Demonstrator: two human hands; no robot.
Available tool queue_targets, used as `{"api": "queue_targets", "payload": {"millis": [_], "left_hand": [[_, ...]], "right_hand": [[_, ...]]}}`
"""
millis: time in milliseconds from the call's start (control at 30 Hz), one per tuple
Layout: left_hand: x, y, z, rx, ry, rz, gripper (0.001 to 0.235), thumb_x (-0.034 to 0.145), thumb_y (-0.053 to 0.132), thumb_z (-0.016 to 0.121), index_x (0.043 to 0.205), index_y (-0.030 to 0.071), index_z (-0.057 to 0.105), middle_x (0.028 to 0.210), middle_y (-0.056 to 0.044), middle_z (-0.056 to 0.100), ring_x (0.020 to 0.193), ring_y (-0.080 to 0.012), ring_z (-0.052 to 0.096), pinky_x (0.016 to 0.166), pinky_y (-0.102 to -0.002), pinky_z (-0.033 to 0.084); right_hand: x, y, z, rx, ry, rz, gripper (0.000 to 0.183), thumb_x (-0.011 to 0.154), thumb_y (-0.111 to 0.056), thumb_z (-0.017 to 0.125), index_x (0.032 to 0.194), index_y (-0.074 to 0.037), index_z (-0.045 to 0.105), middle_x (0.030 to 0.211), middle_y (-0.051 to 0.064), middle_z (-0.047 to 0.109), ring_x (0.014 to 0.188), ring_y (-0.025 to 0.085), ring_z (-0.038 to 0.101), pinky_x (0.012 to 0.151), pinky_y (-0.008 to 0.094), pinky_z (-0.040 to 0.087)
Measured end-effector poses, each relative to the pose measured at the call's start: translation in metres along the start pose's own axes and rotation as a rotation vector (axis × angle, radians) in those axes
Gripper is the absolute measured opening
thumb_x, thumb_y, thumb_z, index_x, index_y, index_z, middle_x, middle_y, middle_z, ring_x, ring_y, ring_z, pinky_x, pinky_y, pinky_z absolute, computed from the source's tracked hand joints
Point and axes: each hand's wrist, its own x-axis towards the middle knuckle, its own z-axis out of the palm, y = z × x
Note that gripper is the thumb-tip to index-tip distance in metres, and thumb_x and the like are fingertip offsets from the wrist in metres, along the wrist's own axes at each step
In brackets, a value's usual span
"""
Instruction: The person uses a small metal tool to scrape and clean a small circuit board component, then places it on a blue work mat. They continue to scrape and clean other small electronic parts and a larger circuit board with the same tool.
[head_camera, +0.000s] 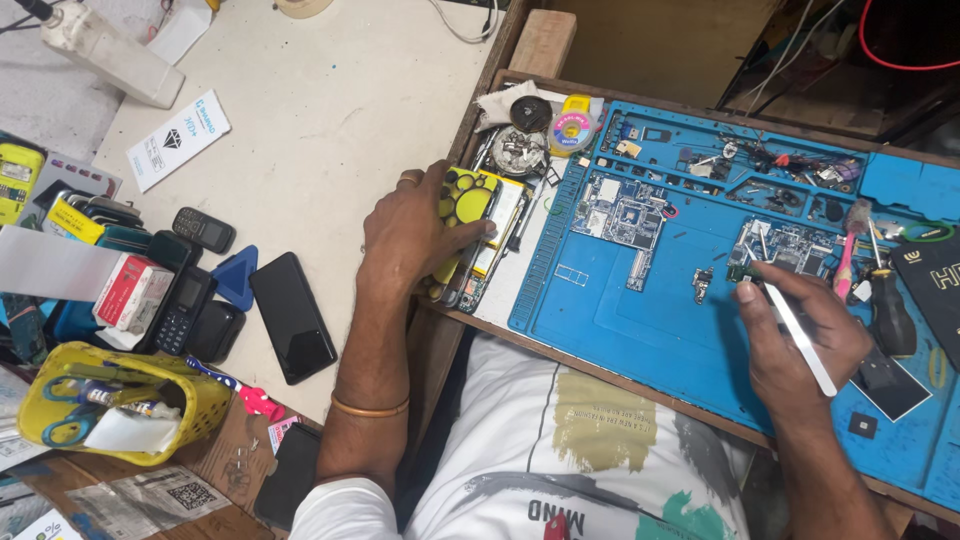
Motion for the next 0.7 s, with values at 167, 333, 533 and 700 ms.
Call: {"api": "queue_targets", "payload": {"millis": [167,333,533,700], "left_hand": [[-0.002,0.000,0.011,-0.012,0.094,0.098,0.098,0.070,0.059,0.087,0.149,0.016,0.049,0.121,-0.018,0.066,0.104,-0.0371,0.069,0.084,-0.051,0.057],[-0.005,0.003,0.013,0.002,0.093,0.084,0.099,0.064,0.061,0.090,0.143,0.013,0.053,0.115,-0.017,0.068,0.101,-0.0345,0.070,0.082,-0.049,0.057],[-0.006,0.002,0.024,-0.044,0.309,0.322,0.068,0.075,0.048,0.086,0.129,0.012,0.067,0.112,-0.013,0.071,0.097,-0.0327,0.069,0.077,-0.048,0.056],[0.023,0.011,0.046,-0.025,0.438,0.522,0.025,0.089,0.026,0.078,0.111,0.014,0.077,0.105,-0.008,0.073,0.097,-0.0306,0.068,0.081,-0.045,0.056]], "right_hand": [[0.001,-0.001,0.001,-0.024,0.007,0.018,0.022,0.105,-0.012,0.082,0.119,0.003,0.074,0.103,0.012,0.073,0.088,0.011,0.069,0.074,0.021,0.052],[0.001,0.001,0.002,-0.038,-0.010,-0.052,0.021,0.109,-0.012,0.082,0.121,0.003,0.074,0.106,0.013,0.074,0.092,0.012,0.069,0.079,0.022,0.053],[-0.001,0.000,0.003,0.037,-0.010,0.039,0.020,0.108,-0.010,0.079,0.121,0.004,0.073,0.100,0.012,0.073,0.084,0.011,0.069,0.076,0.021,0.053],[0.000,0.000,0.004,0.078,-0.035,0.022,0.019,0.111,-0.008,0.076,0.122,0.006,0.071,0.101,0.012,0.073,0.090,0.012,0.072,0.080,0.021,0.056]]}}
